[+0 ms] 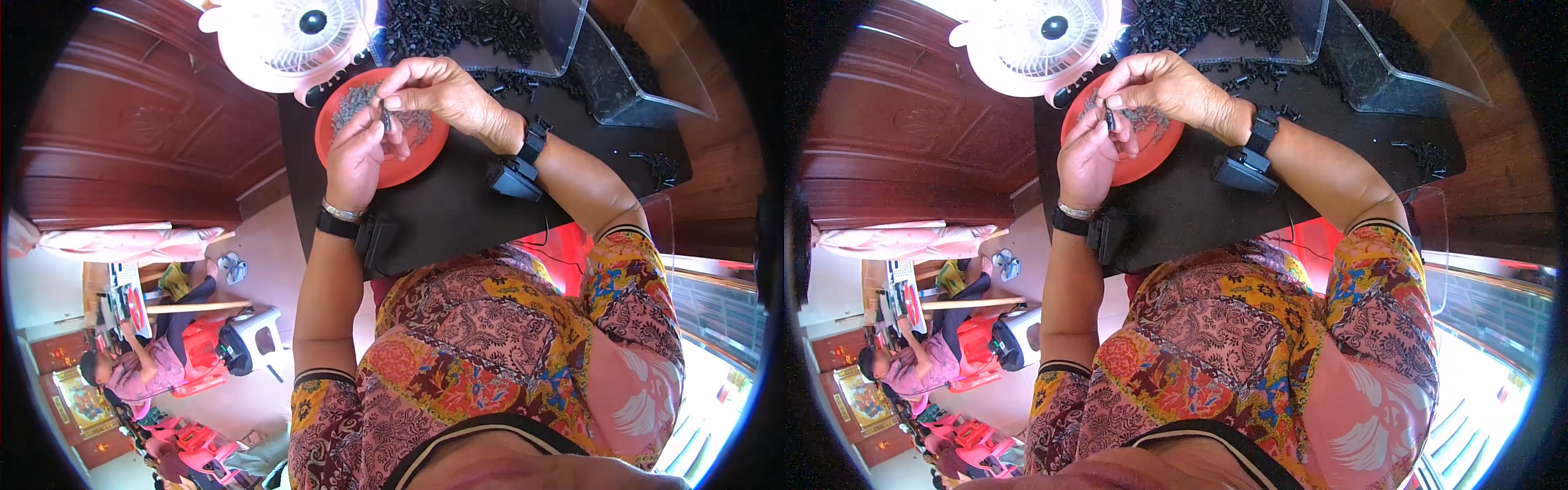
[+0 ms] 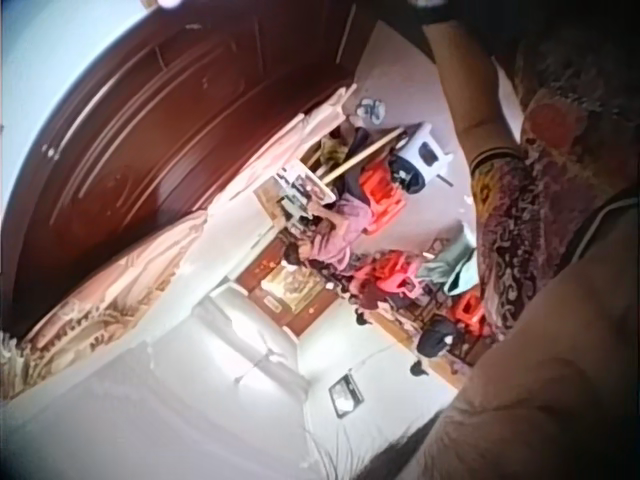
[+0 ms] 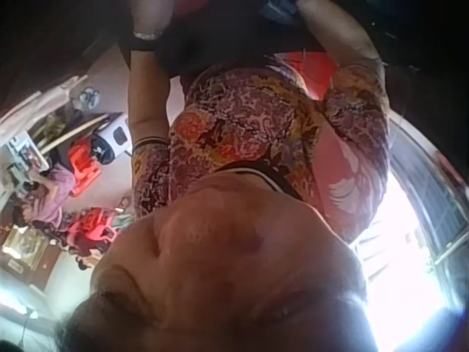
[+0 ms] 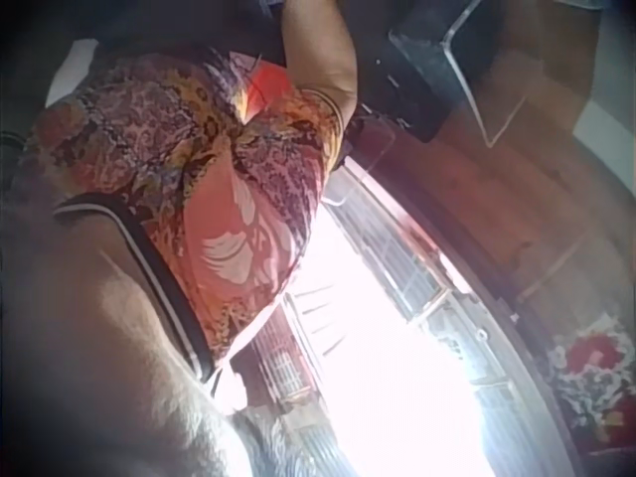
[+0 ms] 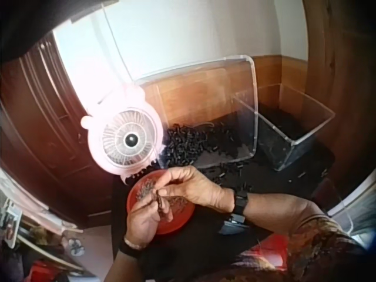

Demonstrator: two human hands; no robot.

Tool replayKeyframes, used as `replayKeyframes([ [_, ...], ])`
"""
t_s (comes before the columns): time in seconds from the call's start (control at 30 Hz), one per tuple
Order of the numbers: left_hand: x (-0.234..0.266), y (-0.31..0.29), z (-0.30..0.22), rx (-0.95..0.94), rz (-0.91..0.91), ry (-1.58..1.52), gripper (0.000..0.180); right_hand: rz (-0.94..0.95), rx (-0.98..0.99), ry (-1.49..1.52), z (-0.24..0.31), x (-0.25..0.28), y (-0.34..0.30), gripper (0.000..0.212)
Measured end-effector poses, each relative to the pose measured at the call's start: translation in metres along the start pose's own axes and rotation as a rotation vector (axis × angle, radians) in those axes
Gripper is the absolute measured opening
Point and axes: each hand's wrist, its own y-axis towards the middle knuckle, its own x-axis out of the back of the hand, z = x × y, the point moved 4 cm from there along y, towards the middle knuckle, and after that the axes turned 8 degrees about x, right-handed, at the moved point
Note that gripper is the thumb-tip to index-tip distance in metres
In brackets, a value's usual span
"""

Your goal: The person sits at a table and repeatedly picks up small plastic components and metal pieces from a plate, assembling them together by hand.

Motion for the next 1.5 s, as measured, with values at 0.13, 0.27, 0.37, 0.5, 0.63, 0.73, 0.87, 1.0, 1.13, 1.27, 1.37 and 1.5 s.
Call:
replayKeyframes([
  [0.13,0.001,0.001,0.000,-0.036,-0.022,0.033,0.020,0.030,0.010,0.000,0.002,-0.001,-0.001,0.007],
  [0.27,-0.004,-0.002,-0.002,-0.089,-0.112,0.153,0.018,0.046,0.078,-0.048,0.000,0.000,0.001,0.007],
  [0.37,-0.006,-0.002,0.000,-0.105,-0.170,0.161,0.018,0.024,0.069,-0.101,0.001,-0.002,-0.001,0.006],
  [0.5,-0.006,-0.002,-0.001,-0.138,-0.172,0.123,0.019,0.008,0.055,-0.131,0.002,-0.006,-0.001,0.010],
  [0.63,-0.001,0.000,-0.003,-0.161,-0.170,0.067,0.020,-0.001,0.054,-0.073,0.001,-0.011,-0.001,0.024],
  [0.73,0.003,-0.001,-0.002,-0.161,-0.216,0.033,0.021,0.047,-0.058,-0.149,0.001,-0.011,-0.003,0.037],
  [0.87,-0.001,0.000,-0.005,-0.142,-0.264,0.027,0.017,0.040,0.198,-0.713,0.010,-0.013,-0.003,0.044],
  [1.0,-0.002,0.001,-0.004,-0.121,-0.240,0.081,0.015,0.086,0.385,-0.989,0.014,-0.016,-0.005,0.042],
  [1.13,-0.005,0.002,-0.003,-0.075,-0.239,0.073,0.014,0.130,0.450,-1.145,0.021,-0.017,-0.006,0.039],
  [1.27,-0.002,0.004,0.001,-0.096,-0.289,0.114,0.013,0.141,0.414,-1.214,0.021,-0.015,-0.007,0.036],
  [1.37,0.001,0.002,-0.002,-0.196,-0.458,0.281,0.010,0.163,0.478,-1.272,0.019,-0.016,-0.006,0.033],
  [1.5,0.010,-0.001,0.000,-0.171,-0.475,0.344,0.009,0.193,0.506,-1.264,0.010,-0.019,-0.005,0.032],
])
